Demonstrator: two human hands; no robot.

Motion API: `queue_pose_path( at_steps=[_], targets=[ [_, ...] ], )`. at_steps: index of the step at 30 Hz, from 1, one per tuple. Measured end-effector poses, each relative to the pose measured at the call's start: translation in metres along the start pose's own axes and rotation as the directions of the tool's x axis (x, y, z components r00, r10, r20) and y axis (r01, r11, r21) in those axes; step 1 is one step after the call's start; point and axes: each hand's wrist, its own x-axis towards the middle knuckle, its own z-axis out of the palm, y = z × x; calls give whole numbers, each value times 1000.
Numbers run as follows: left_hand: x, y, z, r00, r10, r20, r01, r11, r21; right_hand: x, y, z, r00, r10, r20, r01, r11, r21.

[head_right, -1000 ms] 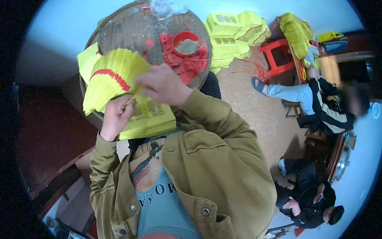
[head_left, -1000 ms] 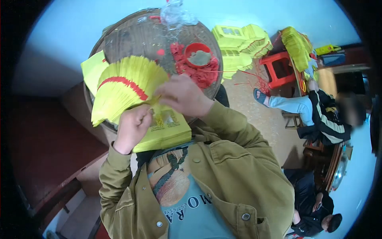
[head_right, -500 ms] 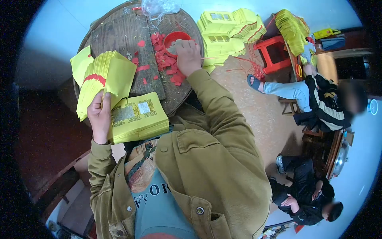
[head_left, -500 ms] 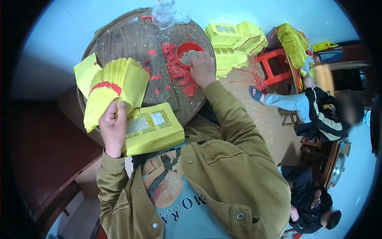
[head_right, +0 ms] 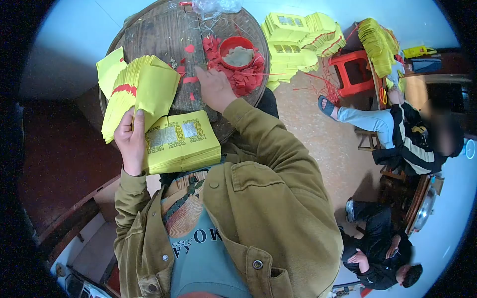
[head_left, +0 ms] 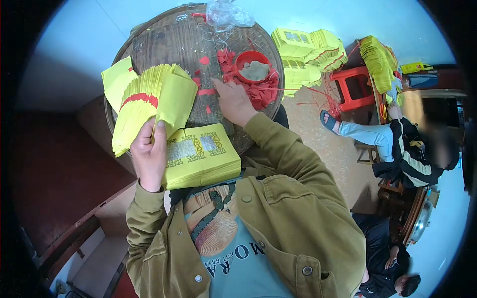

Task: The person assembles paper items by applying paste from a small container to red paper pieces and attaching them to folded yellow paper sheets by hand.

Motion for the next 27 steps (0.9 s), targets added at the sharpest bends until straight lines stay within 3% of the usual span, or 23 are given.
queue_pose_path(
  at_steps=[1, 3, 4, 6, 7, 9, 13, 14, 15, 19, 21, 22, 27],
  targets=[
    [0, -1, 1, 1000, 18, -4, -19, 1000, -4, 1, -2, -2, 1000, -3, 3, 3, 1000, 1],
    [0, -3, 1, 1000, 28, -13, -29, 1000, -10, -1, -1, -12, 993, 85, 83, -106, 949, 298],
    [0, -4, 1, 999, 33, -7, -33, 999, -13, -3, 3, -13, 993, 83, 89, -106, 949, 298],
    [0, -4, 1, 999, 36, 0, -36, 999, -16, -2, 12, -18, 988, -105, -116, 111, 993, 49],
    [-1, -4, 1, 999, 36, -5, -36, 999, -23, 0, 15, -21, 988, -104, -114, 110, 993, 50],
    [-1, -4, 0, 999, 36, -4, -36, 999, -28, 4, 19, -27, 949, -287, -131, 281, 958, -60],
    [-3, -3, -1, 999, 28, -25, -30, 998, -53, 12, 10, -26, 963, -206, -175, 232, 962, 145],
    [-3, -4, 0, 999, 14, -37, -17, 996, -84, 11, 2, -24, 998, 60, -18, -42, 857, 514],
    [-3, -4, 0, 999, 19, -27, -21, 997, -79, 11, -5, -21, 944, 245, 222, -325, 566, 757],
    [-2, -10, -3, 1000, 10, -16, -12, 996, -92, 20, -18, 1, 899, 323, 296, -412, 388, 825],
    [-1, -11, -3, 1000, -1, -8, 0, 997, -82, 26, -22, 12, 868, 316, 382, -441, 138, 887],
    [-1, -12, -3, 1000, -1, -16, -1, 996, -90, 27, -22, 15, 849, 338, 406, -457, 85, 885],
    [-2, -11, -1, 999, 2, -47, -6, 997, -79, 22, -4, 13, 851, 325, 413, -416, -62, 907]
  ],
)
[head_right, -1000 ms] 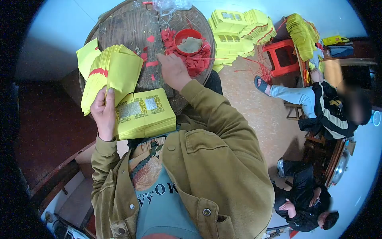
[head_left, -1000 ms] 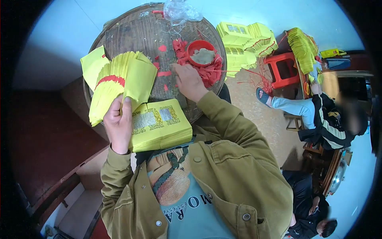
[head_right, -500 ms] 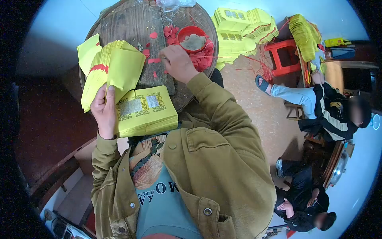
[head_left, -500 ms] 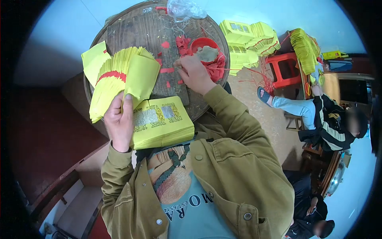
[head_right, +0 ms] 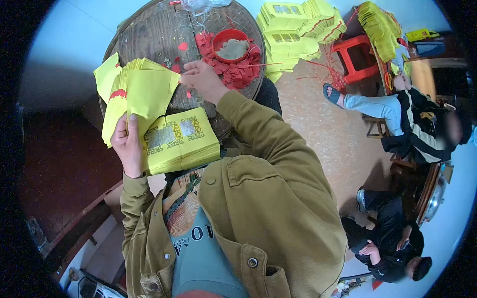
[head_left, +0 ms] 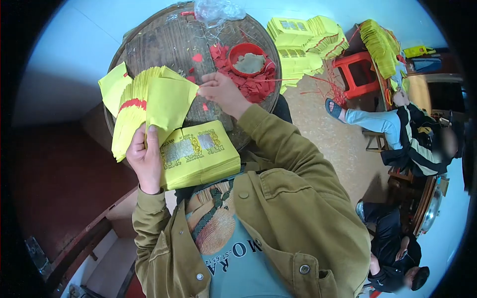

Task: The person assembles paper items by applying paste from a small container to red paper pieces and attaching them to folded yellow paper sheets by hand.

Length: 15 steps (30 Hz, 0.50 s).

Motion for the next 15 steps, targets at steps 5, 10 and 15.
queue_pose_path(
  at_steps=[5, 10, 15],
  targets=[
    [0, 2, 1, 1000, 16, 16, -16, 1000, 19, -11, -9, -16, 999, -25, -31, 23, 998, -59],
    [0, 1, 1, 1000, 19, 7, -19, 1000, 14, -15, -13, -15, 998, -52, -37, 38, 954, -298],
    [0, 2, 2, 999, 33, 2, -33, 999, 8, -14, 1, -21, 985, -154, 81, 162, 644, -748]
  ],
)
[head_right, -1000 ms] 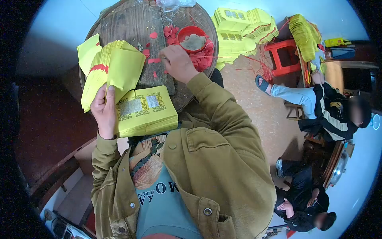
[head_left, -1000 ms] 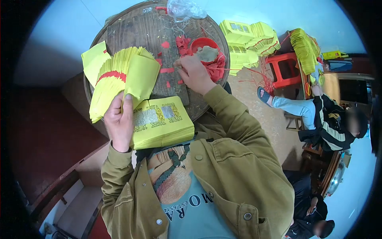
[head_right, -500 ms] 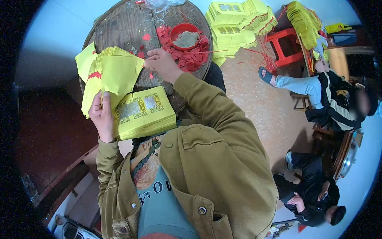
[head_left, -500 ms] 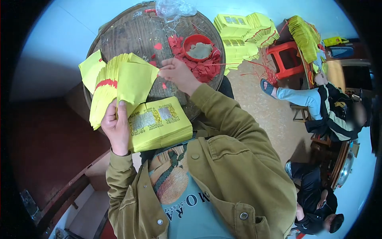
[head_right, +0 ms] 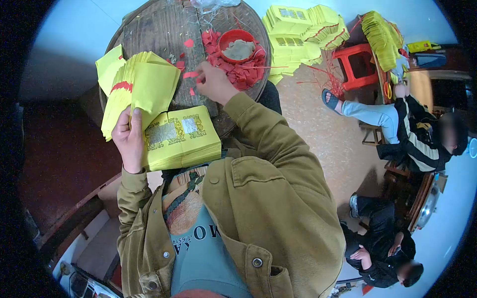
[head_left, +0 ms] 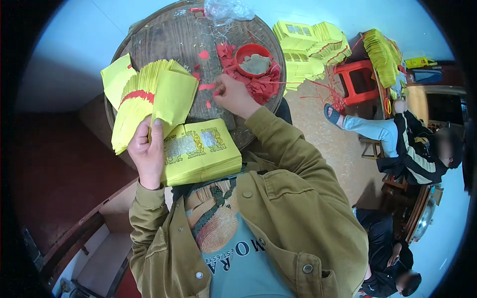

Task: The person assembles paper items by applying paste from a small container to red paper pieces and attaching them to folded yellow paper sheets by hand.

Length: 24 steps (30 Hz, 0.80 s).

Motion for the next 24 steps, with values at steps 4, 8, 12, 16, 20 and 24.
queue_pose_path(
  at_steps=[4, 8, 12, 16, 20, 24],
  targets=[
    [0, 3, 0, 1000, -5, 18, 5, 1000, 19, -5, -3, 6, 874, -466, -142, 308, 754, -580],
    [0, 5, -1, 1000, 14, 22, -16, 996, 89, -6, -13, -7, 923, -380, -62, 327, 858, -396],
    [0, 0, 1, 998, 56, 7, -57, 998, 28, -20, -21, -14, 922, -364, -128, 306, 892, -333],
    [-1, 6, 1, 997, 53, 47, -55, 997, 52, -33, -17, -4, 826, -530, -192, 371, 767, -524],
    [-2, 1, -3, 994, 47, 103, -57, 994, 92, -36, -15, 6, 825, -544, -152, 320, 672, -668],
    [0, 11, 4, 994, 77, 80, -82, 994, 66, -38, -19, 3, 849, -525, -64, 332, 624, -707]
  ],
)
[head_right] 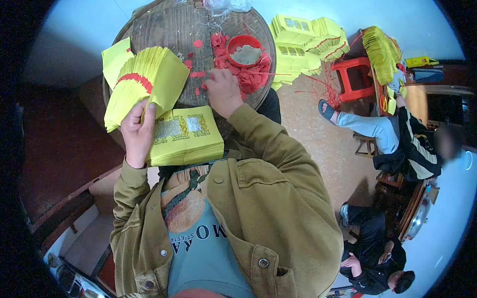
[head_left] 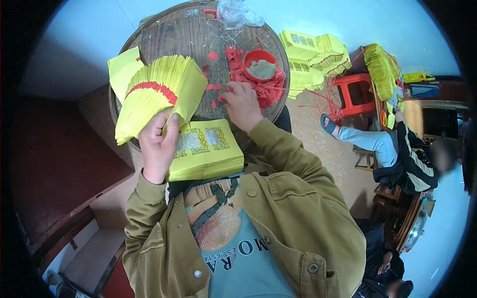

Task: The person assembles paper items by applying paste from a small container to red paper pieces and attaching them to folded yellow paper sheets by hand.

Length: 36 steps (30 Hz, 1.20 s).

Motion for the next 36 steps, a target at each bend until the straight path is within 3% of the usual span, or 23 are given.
queue_pose_path(
  at_steps=[1, 2, 5, 7, 9, 11, 12, 15, 22, 24, 25, 27, 28, 30, 33, 36],
  targets=[
    [1, 3, -1, 997, 65, 46, -68, 995, 75, 4, -1, -6, 998, 44, -48, -38, 991, 127],
    [2, 4, -1, 988, 123, 96, -136, 980, 146, 6, 3, -13, 998, 41, -46, -35, 991, 127],
    [3, 8, 0, 976, 134, 170, -164, 970, 178, 13, 14, -40, 995, 96, 20, -98, 952, 291],
    [3, 8, 0, 980, 75, 186, -109, 977, 180, 21, -2, -71, 970, 232, 66, -221, 747, 627],
    [2, 2, 3, 977, 111, 181, -138, 980, 143, 30, -29, -102, 978, 191, 78, -197, 757, 623],
    [2, 4, 2, 970, 97, 224, -129, 983, 133, 35, -51, -114, 990, -139, 16, 118, 886, 449],
    [2, 5, 2, 961, 87, 264, -122, 985, 118, 35, -58, -110, 980, -200, -1, 182, 889, 419],
    [2, 4, 5, 953, 97, 287, -123, 990, 74, 36, -73, -92, 970, -236, -56, 237, 875, 422],
    [1, 5, 4, 929, 192, 317, -232, 968, 95, 37, -71, -75, 981, -194, -23, 185, 886, 426],
    [1, 12, 0, 893, 119, 434, -208, 965, 162, 38, -70, -78, 980, -96, 176, -3, 872, 489],
    [1, 11, 0, 893, 119, 435, -208, 964, 163, 41, -66, -82, 980, -96, 176, -3, 872, 490],
    [0, 8, 0, 878, 48, 477, -183, 953, 242, 47, -57, -92, 873, -38, 486, -299, 746, 595],
    [0, 9, 0, 877, 50, 478, -186, 952, 242, 47, -56, -95, 875, -36, 483, -298, 746, 596],
    [1, 11, -1, 899, 58, 435, -118, 987, 112, 42, -58, -99, 971, -124, 203, 3, 860, 510],
    [1, 6, 4, 916, 116, 384, -143, 989, 42, 33, -66, -92, 976, -183, 121, 119, 907, 404],
    [0, 9, 5, 922, 12, 387, -15, 1000, 6, 26, -69, -76, 972, -107, 211, -21, 850, 527]
  ],
)
